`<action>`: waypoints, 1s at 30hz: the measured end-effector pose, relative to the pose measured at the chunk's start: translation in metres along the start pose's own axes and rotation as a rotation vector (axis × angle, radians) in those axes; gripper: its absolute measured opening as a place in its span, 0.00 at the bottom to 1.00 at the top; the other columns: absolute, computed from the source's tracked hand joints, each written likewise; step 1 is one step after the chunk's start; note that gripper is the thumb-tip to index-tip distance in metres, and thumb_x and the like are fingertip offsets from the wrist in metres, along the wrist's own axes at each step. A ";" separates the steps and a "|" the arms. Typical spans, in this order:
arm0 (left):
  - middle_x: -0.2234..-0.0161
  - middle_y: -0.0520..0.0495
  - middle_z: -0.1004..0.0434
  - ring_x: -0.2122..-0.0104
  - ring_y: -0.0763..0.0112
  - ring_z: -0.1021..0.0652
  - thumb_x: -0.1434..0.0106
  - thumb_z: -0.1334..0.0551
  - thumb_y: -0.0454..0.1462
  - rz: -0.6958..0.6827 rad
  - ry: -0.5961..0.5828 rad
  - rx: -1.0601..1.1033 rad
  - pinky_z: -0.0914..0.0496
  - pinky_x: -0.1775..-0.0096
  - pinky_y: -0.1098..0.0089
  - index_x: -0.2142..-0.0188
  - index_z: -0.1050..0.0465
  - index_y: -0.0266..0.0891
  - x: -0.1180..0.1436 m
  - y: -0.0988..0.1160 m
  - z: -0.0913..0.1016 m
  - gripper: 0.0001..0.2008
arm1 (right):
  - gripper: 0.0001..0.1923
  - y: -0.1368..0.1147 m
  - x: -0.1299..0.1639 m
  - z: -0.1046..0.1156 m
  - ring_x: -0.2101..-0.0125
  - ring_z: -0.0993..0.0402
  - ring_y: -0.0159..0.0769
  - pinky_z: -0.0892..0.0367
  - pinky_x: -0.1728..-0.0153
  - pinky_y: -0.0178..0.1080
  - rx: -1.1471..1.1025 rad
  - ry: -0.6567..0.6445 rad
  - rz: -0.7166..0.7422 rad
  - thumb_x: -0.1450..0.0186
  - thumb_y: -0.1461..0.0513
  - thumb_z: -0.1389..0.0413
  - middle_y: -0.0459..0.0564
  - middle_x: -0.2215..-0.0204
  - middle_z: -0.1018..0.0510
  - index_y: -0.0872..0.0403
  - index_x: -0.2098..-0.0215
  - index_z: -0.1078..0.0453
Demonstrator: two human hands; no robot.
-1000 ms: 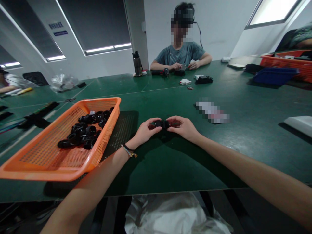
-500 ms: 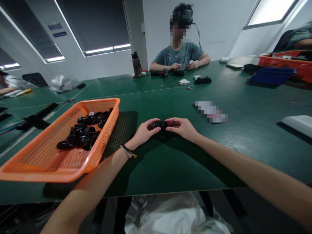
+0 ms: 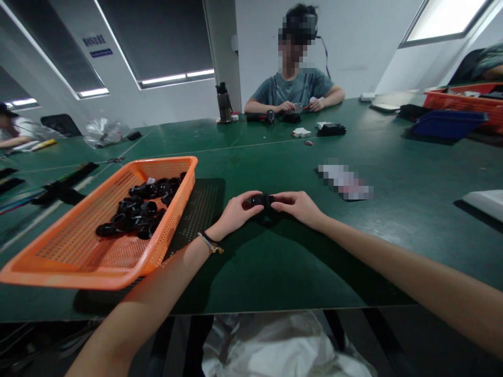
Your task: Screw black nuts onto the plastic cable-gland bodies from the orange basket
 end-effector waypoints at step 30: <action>0.64 0.46 0.27 0.72 0.77 0.25 0.50 0.35 0.35 0.077 0.062 0.159 0.30 0.65 0.72 0.59 0.32 0.34 -0.005 -0.009 0.005 0.18 | 0.20 0.002 0.000 0.006 0.66 0.24 0.37 0.30 0.57 0.44 -0.154 0.047 0.026 0.52 0.61 0.38 0.48 0.68 0.20 0.54 0.60 0.27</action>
Point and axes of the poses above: each hand's wrist, its own x-axis away from the middle knuckle, its own z-axis out of the back of the hand, y = z × x, the point moved 10 cm from there along -x, towards the middle knuckle
